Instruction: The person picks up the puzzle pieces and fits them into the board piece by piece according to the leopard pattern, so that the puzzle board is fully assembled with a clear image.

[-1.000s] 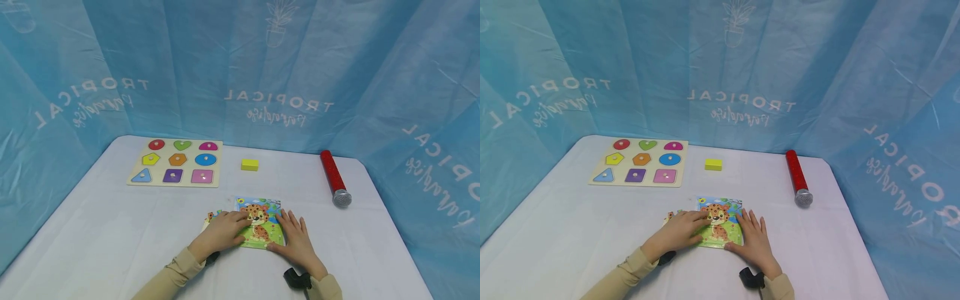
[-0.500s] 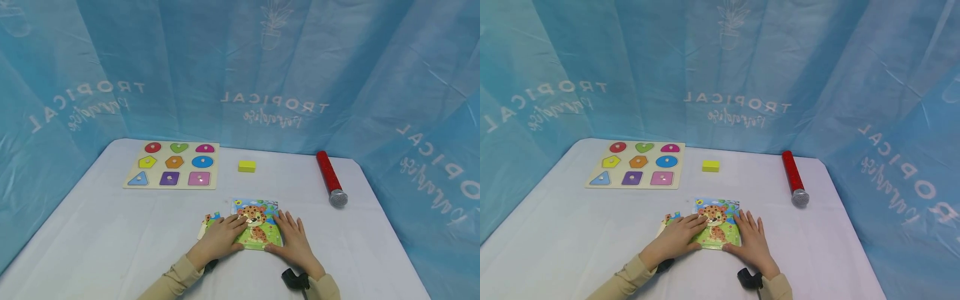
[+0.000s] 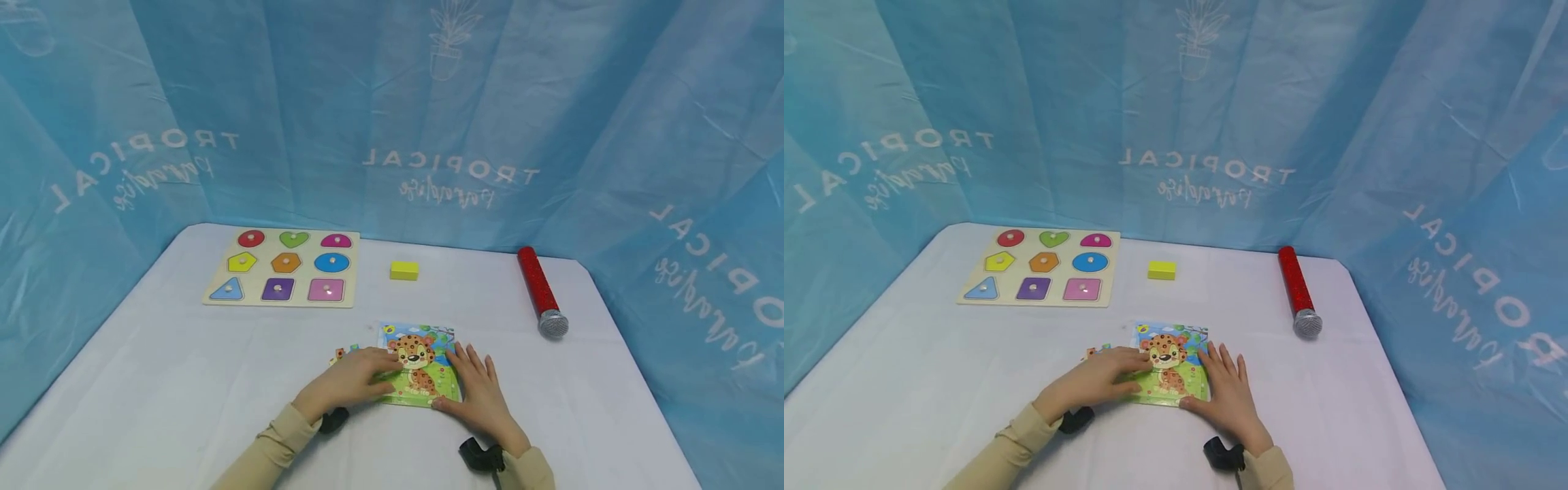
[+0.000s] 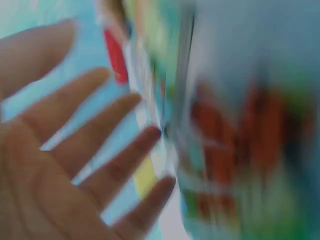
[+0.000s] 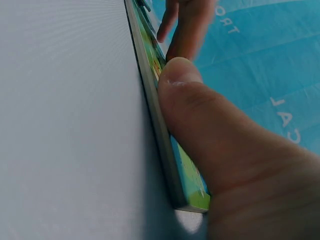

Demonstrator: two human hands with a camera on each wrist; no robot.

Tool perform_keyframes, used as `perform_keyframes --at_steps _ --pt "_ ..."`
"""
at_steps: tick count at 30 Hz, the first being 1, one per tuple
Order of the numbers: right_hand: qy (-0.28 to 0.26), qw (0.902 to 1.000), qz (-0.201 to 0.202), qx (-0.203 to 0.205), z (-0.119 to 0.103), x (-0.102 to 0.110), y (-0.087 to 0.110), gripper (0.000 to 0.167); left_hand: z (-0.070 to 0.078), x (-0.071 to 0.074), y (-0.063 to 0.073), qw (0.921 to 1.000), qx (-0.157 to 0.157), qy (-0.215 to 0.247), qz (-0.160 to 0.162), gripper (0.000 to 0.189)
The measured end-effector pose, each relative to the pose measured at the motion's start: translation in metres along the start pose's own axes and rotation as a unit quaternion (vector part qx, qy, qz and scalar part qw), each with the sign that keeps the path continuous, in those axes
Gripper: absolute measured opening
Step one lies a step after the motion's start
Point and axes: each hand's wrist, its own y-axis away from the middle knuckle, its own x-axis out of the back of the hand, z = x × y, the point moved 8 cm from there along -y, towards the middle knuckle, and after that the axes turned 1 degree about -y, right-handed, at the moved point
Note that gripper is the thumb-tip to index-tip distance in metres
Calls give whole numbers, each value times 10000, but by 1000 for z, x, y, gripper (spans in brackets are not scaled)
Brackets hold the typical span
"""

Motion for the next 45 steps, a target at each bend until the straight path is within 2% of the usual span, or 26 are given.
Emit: perform_keyframes --at_steps 1,2,4,5,6,8,10,12,14,17,21,24,30,35,42,45 --pt "2 10000 -30 -18 0 -1 0 96 -10 6 2 9982 114 593 48 42" --pt "5 10000 -58 -47 1 -1 -1 96 -21 12 4 9925 288 1185 111 40" --pt "-16 9999 -78 -79 2 -1 -1 96 -44 23 9 9760 582 2075 323 40" --pt "-23 9999 -81 -83 2 -1 -1 96 -55 27 13 9685 711 2350 415 41" --pt "-26 9999 -86 -89 2 0 -1 96 -65 31 16 9632 769 2524 517 42" --pt "-34 9999 -87 -95 3 1 -1 96 -82 34 23 9583 926 2644 563 43" --pt "-57 9999 -96 -96 2 0 -1 96 -94 35 29 9603 1078 2514 540 44" --pt "-71 9998 -117 -128 2 -1 -1 96 -99 37 33 9663 1174 2240 489 45" --pt "-97 9998 -99 -156 1 -1 -1 96 -100 38 34 9720 1202 1976 415 45" --pt "-82 9998 -46 -157 0 -1 -1 95 -96 40 32 9793 1045 1698 358 42" --pt "-54 9999 46 -93 0 0 -1 94 -92 38 29 9831 909 1567 252 45" --pt "-58 9999 22 -122 1 0 -2 94 -92 37 27 9834 959 1516 256 48" --pt "-48 9998 -86 -191 1 -3 -3 95 -94 38 28 9799 1223 1501 480 44" --pt "15 9998 -69 -162 0 -3 -2 95 -88 36 26 9780 1022 1691 665 37" --pt "16 9999 -49 -124 -1 -2 -1 95 -84 31 21 9618 945 2443 791 23" --pt "6 9999 -9 -102 -1 -2 0 94 -81 26 17 9616 910 2480 737 16"
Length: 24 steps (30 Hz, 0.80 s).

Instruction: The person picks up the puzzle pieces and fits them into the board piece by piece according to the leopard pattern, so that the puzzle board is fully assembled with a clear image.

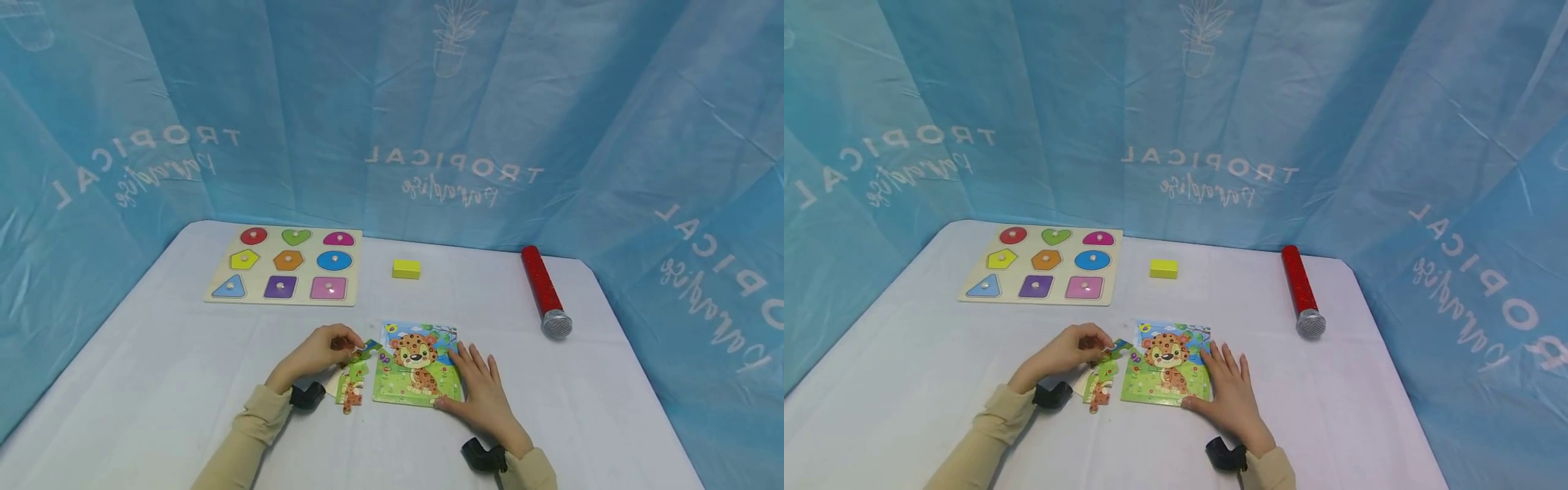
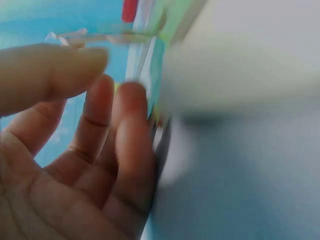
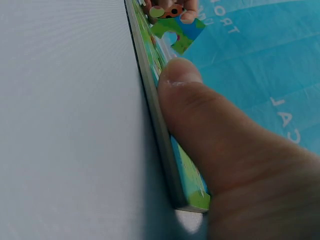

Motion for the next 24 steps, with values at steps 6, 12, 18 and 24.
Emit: perform_keyframes --at_steps 6,12,18,24 --pt "41 10000 35 24 1 0 0 94 14 -16 -7 9978 69 -660 -92 13" --pt "59 10000 14 27 1 1 -1 94 21 -23 -10 9866 300 -1602 74 28" --pt "16 10000 -24 -10 1 0 0 94 23 -28 -13 9763 266 -2143 158 39" --pt "-27 9999 -101 -79 2 0 -1 95 26 -29 -13 9729 209 -2298 172 38"
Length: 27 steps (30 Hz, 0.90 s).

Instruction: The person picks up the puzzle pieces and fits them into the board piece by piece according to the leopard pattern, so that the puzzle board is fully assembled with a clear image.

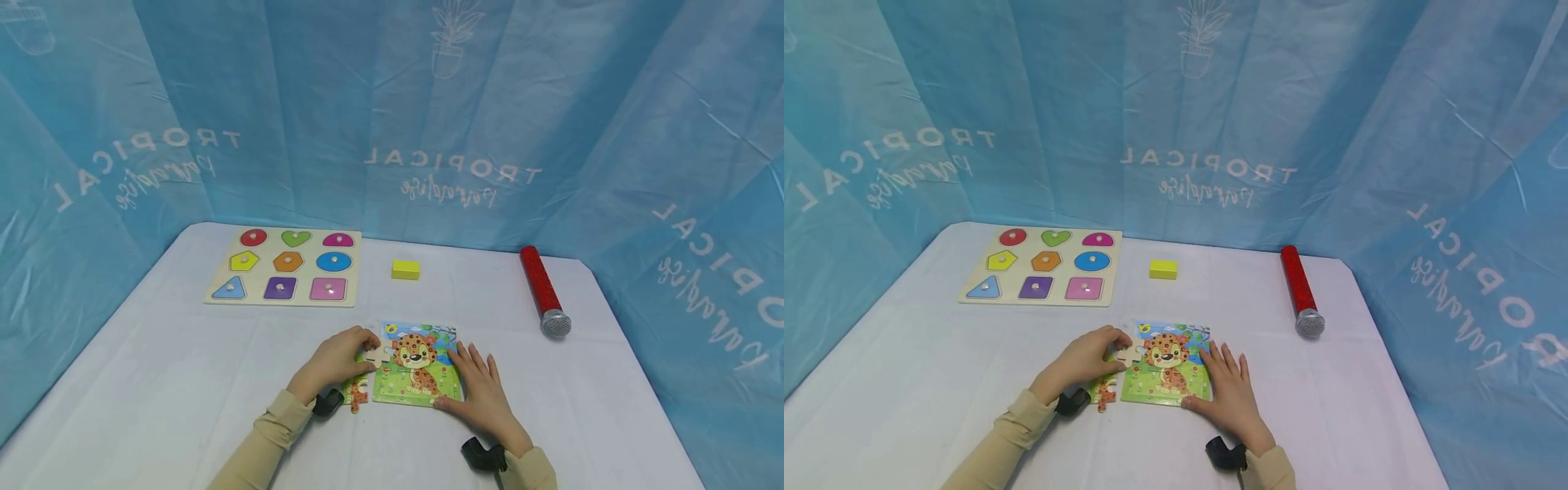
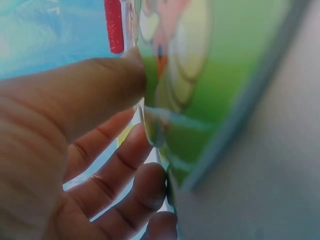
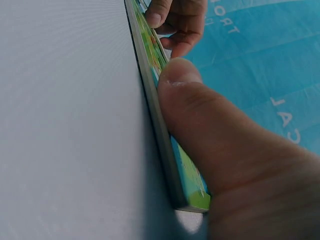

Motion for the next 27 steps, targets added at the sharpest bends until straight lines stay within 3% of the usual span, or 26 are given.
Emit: perform_keyframes --at_steps 8,11,15,17,22,27 --pt "54 10000 35 61 -2 0 0 95 2 -1 1 9981 -155 -589 62 46" --pt "57 9999 63 101 -2 1 0 95 4 0 2 9956 -277 -866 243 40" --pt "11 9999 94 106 -2 1 2 95 8 7 4 9911 -494 -1006 711 29" --pt "-5 9999 107 114 -1 1 2 95 4 11 4 9922 -261 -793 928 21" --pt "-75 9999 85 111 -1 1 3 95 -14 20 4 9898 691 58 1244 18" --pt "-90 9999 12 62 0 3 2 94 -16 23 3 9826 938 883 1338 18"
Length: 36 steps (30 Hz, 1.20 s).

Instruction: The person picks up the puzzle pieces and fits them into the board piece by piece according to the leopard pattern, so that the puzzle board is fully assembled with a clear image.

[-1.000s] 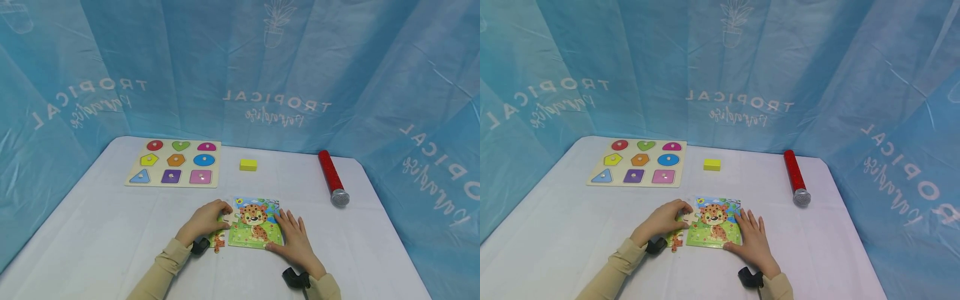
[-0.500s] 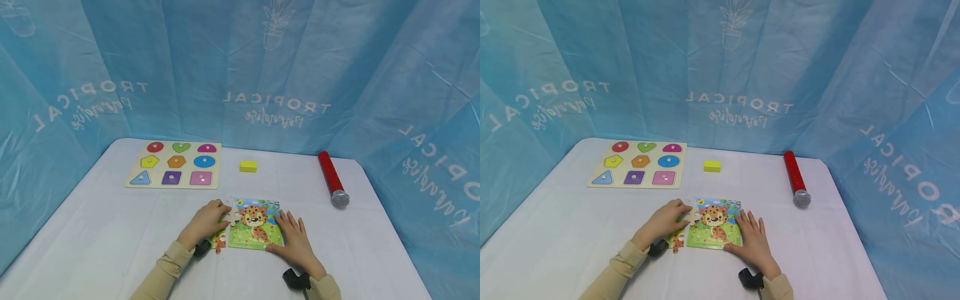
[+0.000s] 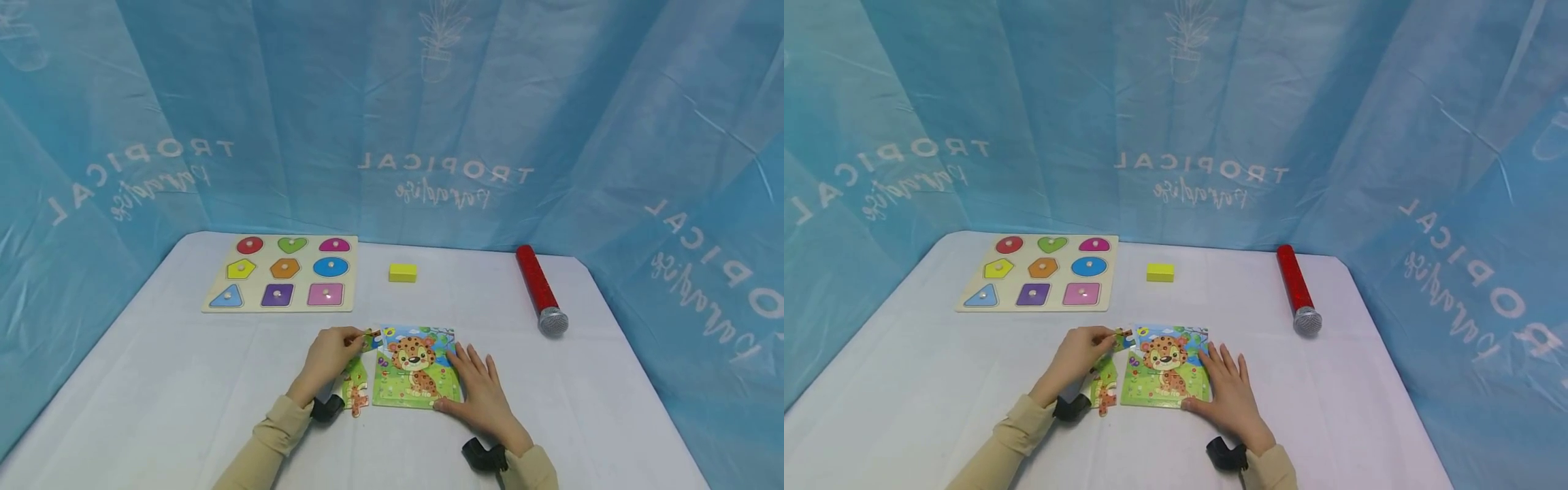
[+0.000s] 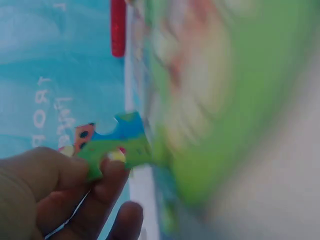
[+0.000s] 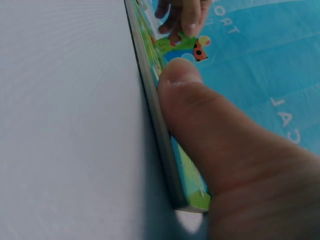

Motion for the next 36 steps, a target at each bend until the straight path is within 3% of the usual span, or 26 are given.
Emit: perform_keyframes --at_steps 5,9,17,21,25,29,31,33,36 --pt "35 10000 -15 -40 1 3 -1 94 12 -4 -5 9976 63 685 95 13" --pt "-67 10000 -57 7 -1 1 -2 94 25 -17 -8 9942 172 1062 -68 11" --pt "69 9998 23 198 -4 -3 -4 93 56 -55 -4 9926 -184 1037 -599 35" --pt "65 9996 48 258 -6 -3 -4 92 64 -63 -1 9957 -197 702 -566 22" --pt "145 9996 28 232 -4 -1 -4 92 68 -66 2 9992 -140 -102 -349 17" --pt "118 9998 31 162 0 0 -4 92 74 -66 3 9959 -266 -802 -333 21" --pt "95 9999 -5 126 1 -1 -3 92 78 -64 5 9921 -505 -1108 -316 22" --pt "102 9999 -36 109 2 -1 -3 93 83 -61 9 9843 -976 -1442 -277 22" --pt "167 9998 -36 129 3 0 -3 93 90 -58 18 9634 -1845 -1906 -376 27"
